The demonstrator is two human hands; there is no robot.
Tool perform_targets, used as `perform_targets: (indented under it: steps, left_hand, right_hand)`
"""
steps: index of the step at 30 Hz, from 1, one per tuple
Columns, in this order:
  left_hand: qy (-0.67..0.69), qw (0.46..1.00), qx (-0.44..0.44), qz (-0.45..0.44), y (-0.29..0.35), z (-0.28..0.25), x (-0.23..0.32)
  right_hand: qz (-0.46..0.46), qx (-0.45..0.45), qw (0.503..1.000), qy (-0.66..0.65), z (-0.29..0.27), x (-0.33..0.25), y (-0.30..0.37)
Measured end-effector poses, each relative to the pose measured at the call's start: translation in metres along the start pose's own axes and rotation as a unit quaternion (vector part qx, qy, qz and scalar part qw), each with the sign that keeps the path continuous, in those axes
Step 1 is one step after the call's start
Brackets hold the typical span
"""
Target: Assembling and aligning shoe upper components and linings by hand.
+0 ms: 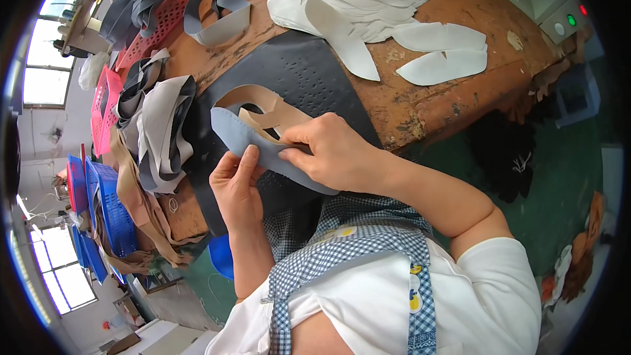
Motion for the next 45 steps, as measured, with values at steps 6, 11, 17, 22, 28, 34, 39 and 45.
perform_targets:
  steps: [6, 11, 17, 22, 28, 34, 39, 45]
  left_hand:
    - [0.02, 1.0, -0.014, -0.011, 0.003, 0.002, 0.003]
    - [0.096, 0.994, -0.03, -0.04, -0.004, -0.003, 0.003]
    - [0.04, 0.999, -0.01, -0.002, -0.001, -0.001, 0.012]
    - [0.046, 0.999, -0.018, -0.009, -0.001, -0.004, 0.016]
    - [0.045, 0.999, -0.018, 0.015, 0.003, -0.003, 0.014]
    - [0.032, 0.999, -0.026, 0.021, 0.003, -0.003, 0.015]
    - [0.018, 0.999, -0.033, 0.02, 0.003, -0.002, 0.011]
    - [0.016, 0.999, -0.028, 0.027, 0.002, -0.002, 0.012]
  right_hand:
    - [0.032, 0.007, 0.999, -0.029, 0.002, -0.002, -0.006]
    - [0.046, -0.012, 0.997, -0.068, 0.003, 0.001, -0.006]
    - [0.044, 0.011, 0.998, -0.052, 0.004, -0.007, -0.013]
    - [0.046, -0.025, 0.996, -0.079, 0.003, -0.011, -0.016]
    - [0.114, -0.059, 0.97, -0.207, -0.012, -0.017, -0.038]
    - [0.105, -0.113, 0.976, -0.156, -0.014, -0.018, -0.041]
    - [0.024, -0.1, 0.993, -0.057, -0.012, -0.019, -0.035]
    - [0.014, -0.078, 0.997, 0.022, -0.019, -0.013, -0.034]
Point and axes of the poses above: each hand's wrist, its own y-axis away from the middle knuckle, its own z-axis out of the palm, x = y × z, the point moved 3 cm from there along -y, towards the middle knuckle, and after that the axes turned 9 degrees about -y, right-handed, at the moved point
